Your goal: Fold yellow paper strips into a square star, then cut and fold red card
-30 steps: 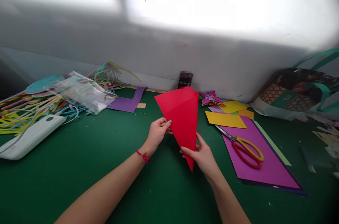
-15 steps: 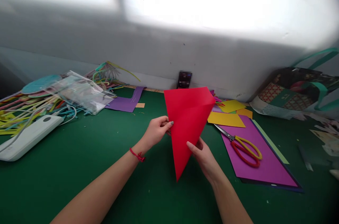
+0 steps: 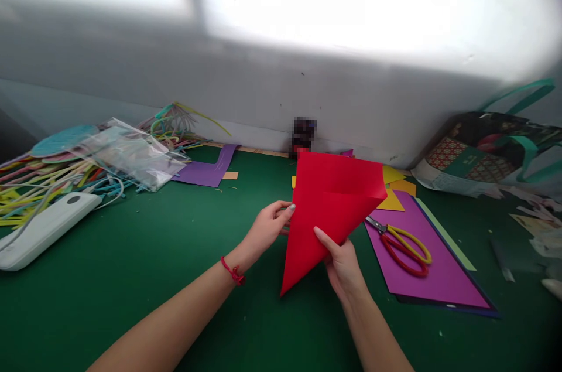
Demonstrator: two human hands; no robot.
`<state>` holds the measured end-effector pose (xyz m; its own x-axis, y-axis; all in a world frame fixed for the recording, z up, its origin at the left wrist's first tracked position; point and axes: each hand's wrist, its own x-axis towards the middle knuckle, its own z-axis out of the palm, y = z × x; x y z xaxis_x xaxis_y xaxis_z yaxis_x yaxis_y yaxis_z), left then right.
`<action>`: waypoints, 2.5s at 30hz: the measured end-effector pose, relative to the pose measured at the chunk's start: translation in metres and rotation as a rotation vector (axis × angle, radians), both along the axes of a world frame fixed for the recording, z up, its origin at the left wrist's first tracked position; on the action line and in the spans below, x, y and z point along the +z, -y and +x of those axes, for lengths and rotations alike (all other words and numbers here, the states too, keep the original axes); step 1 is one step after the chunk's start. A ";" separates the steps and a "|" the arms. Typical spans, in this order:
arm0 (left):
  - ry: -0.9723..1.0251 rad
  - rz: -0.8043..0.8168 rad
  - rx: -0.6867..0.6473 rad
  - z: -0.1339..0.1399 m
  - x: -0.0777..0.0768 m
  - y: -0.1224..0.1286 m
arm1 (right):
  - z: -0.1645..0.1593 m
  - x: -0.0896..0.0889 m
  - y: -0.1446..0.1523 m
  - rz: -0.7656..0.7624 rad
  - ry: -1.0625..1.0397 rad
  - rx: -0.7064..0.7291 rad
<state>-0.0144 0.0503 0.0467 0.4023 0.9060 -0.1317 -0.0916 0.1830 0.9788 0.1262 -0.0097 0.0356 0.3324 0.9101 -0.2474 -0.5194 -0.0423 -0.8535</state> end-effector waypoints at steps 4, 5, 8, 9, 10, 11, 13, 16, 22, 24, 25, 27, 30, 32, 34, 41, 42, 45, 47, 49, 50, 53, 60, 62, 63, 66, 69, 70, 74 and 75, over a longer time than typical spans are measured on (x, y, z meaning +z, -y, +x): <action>0.018 0.000 -0.048 0.015 -0.007 0.016 | 0.004 -0.001 -0.004 0.019 0.011 -0.138; 0.029 0.012 -0.072 0.019 -0.009 0.021 | 0.004 0.000 -0.004 0.027 0.011 -0.151; 0.010 0.133 -0.011 0.026 -0.017 0.033 | 0.002 0.003 -0.004 0.033 0.011 -0.153; -0.028 0.171 0.024 0.027 -0.018 0.035 | 0.001 0.004 -0.003 0.038 0.016 -0.145; -0.080 0.212 0.047 0.027 -0.019 0.036 | 0.000 0.005 -0.003 0.043 0.022 -0.132; -0.138 0.253 0.067 0.025 -0.019 0.035 | -0.001 0.005 -0.002 0.049 0.028 -0.110; -0.261 0.343 0.087 0.018 -0.016 0.029 | 0.002 0.004 -0.001 0.053 0.061 -0.037; -0.360 0.436 0.119 0.002 -0.007 0.011 | 0.016 0.002 0.001 -0.036 0.258 0.108; -0.533 0.447 -0.047 -0.033 0.011 -0.019 | 0.052 0.050 0.001 0.015 0.793 0.165; -0.555 0.445 -0.116 -0.038 0.014 -0.020 | 0.055 0.080 0.002 0.089 0.902 0.083; -0.567 0.447 -0.135 -0.039 0.015 -0.019 | 0.053 0.095 0.003 0.119 0.949 0.053; -0.582 0.450 -0.142 -0.039 0.016 -0.017 | 0.047 0.118 0.008 0.183 0.976 -0.017; -0.574 0.431 -0.145 -0.039 0.021 -0.016 | 0.032 0.132 0.017 0.262 0.978 -0.125; -0.543 0.413 -0.160 -0.040 0.025 -0.017 | 0.025 0.130 0.022 0.263 0.967 -0.132; -0.507 0.397 -0.190 -0.043 0.029 -0.018 | 0.024 0.124 0.024 0.220 0.981 -0.108; -0.465 0.342 -0.269 -0.050 0.037 -0.019 | 0.042 0.117 0.028 0.189 0.945 -0.179; -0.468 0.347 -0.269 -0.050 0.037 -0.019 | 0.042 0.120 0.029 0.204 0.967 -0.175; -0.522 0.387 -0.267 -0.051 0.038 -0.019 | 0.039 0.130 0.030 0.243 1.073 -0.141; -0.586 0.425 -0.292 -0.052 0.038 -0.018 | 0.037 0.133 0.026 0.287 1.143 -0.165; -0.643 0.463 -0.341 -0.052 0.038 -0.016 | 0.038 0.132 0.018 0.344 1.230 -0.191; -0.662 0.479 -0.366 -0.051 0.038 -0.015 | 0.039 0.130 0.013 0.365 1.289 -0.145; -0.679 0.515 -0.402 -0.047 0.039 -0.011 | 0.044 0.119 -0.003 0.390 1.386 0.005; -0.718 0.604 -0.442 -0.039 0.040 -0.005 | 0.054 0.097 -0.018 0.296 1.530 0.229; -0.759 0.649 -0.453 -0.039 0.040 -0.005 | 0.055 0.094 -0.020 0.324 1.535 0.296; -0.773 0.663 -0.458 -0.040 0.040 -0.005 | 0.056 0.092 -0.022 0.335 1.530 0.324; -0.797 0.669 -0.469 -0.041 0.040 -0.005 | 0.058 0.085 -0.029 0.341 1.526 0.356; -0.824 0.630 -0.464 -0.044 0.038 -0.005 | 0.057 0.078 -0.034 0.309 1.523 0.353; -0.835 0.603 -0.466 -0.045 0.038 -0.004 | 0.056 0.077 -0.034 0.302 1.524 0.351; -0.803 0.504 -0.457 -0.043 0.042 0.003 | 0.049 0.077 -0.032 0.299 1.551 0.357; -0.770 0.504 -0.424 -0.040 0.045 0.006 | 0.046 0.078 -0.031 0.306 1.557 0.362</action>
<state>-0.0544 0.0444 0.0913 0.6706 0.7300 -0.1322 0.5734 -0.3970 0.7166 0.1723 0.0211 0.1132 -0.1559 0.9413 0.2993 0.8053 0.2966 -0.5133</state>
